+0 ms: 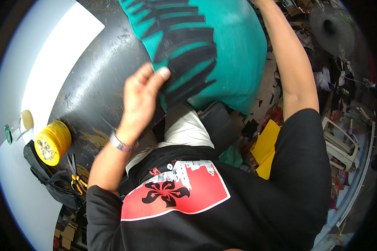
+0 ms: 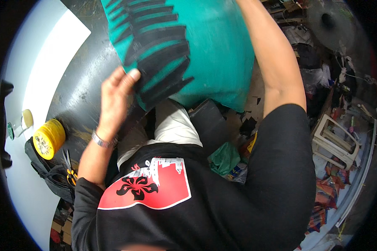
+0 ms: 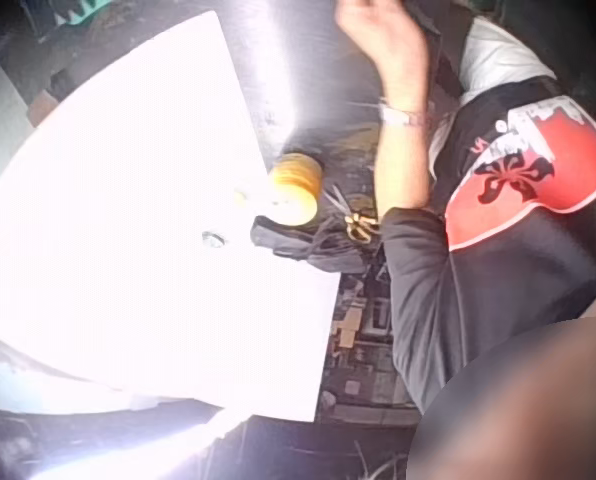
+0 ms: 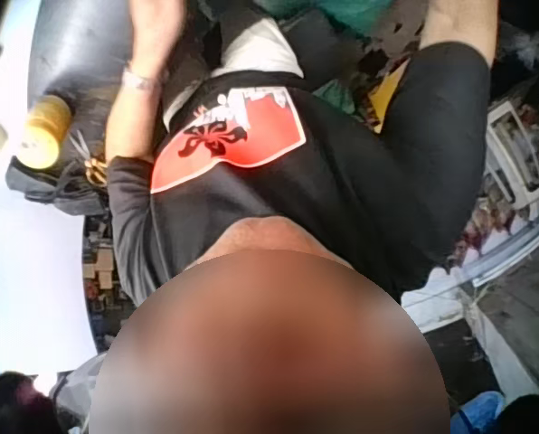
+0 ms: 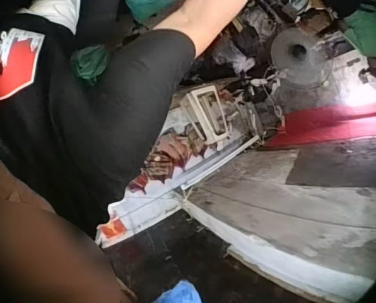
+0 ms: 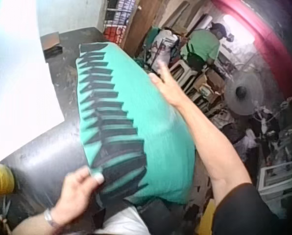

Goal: The person arranges multiple black fabric pieces on a large green sheet on a workbench. They pick up, position, and smooth the pieces, occasionally lifting the green sheet to adjust placement. The person also handles a small ring-like object and continues to organize the black pieces into a pattern.

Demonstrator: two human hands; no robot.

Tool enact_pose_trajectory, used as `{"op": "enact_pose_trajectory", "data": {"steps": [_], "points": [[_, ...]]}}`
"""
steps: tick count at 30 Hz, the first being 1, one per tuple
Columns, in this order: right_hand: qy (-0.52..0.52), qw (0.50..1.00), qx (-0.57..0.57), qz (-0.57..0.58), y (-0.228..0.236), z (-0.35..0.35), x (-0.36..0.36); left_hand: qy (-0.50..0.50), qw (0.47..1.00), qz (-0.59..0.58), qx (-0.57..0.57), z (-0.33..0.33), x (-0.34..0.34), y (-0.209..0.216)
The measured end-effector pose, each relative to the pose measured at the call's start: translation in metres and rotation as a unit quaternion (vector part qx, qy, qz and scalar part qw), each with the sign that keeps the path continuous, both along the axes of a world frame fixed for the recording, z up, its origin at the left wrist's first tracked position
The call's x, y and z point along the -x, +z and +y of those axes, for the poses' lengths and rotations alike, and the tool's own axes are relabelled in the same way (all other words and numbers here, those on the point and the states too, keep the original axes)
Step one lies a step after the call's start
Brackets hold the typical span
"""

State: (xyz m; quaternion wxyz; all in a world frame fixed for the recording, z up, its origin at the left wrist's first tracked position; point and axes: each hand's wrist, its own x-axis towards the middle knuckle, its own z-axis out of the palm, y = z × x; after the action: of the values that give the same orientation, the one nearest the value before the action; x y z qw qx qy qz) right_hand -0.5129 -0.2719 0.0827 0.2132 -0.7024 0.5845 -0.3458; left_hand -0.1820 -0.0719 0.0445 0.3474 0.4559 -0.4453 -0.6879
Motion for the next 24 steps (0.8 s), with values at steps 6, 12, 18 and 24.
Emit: {"op": "enact_pose_trajectory", "data": {"steps": [6, 12, 18, 24], "points": [[-0.096, 0.989, 0.053, -0.101, 0.002, 0.188, 0.003, -0.002, 0.998, -0.007, 0.059, -0.044, -0.01, -0.005], [-0.285, 0.927, 0.153, -0.191, -0.101, 0.37, -0.04, -0.021, 0.986, 0.13, 0.105, -0.082, 0.004, -0.01], [-0.593, 0.704, 0.012, -0.39, -0.199, 0.443, -0.052, 0.0, 0.981, 0.126, 0.149, -0.136, 0.042, 0.018], [-0.261, 0.946, 0.146, 0.128, -0.177, 0.445, -0.059, -0.007, 0.982, 0.029, 0.189, -0.202, 0.073, 0.062]]}}
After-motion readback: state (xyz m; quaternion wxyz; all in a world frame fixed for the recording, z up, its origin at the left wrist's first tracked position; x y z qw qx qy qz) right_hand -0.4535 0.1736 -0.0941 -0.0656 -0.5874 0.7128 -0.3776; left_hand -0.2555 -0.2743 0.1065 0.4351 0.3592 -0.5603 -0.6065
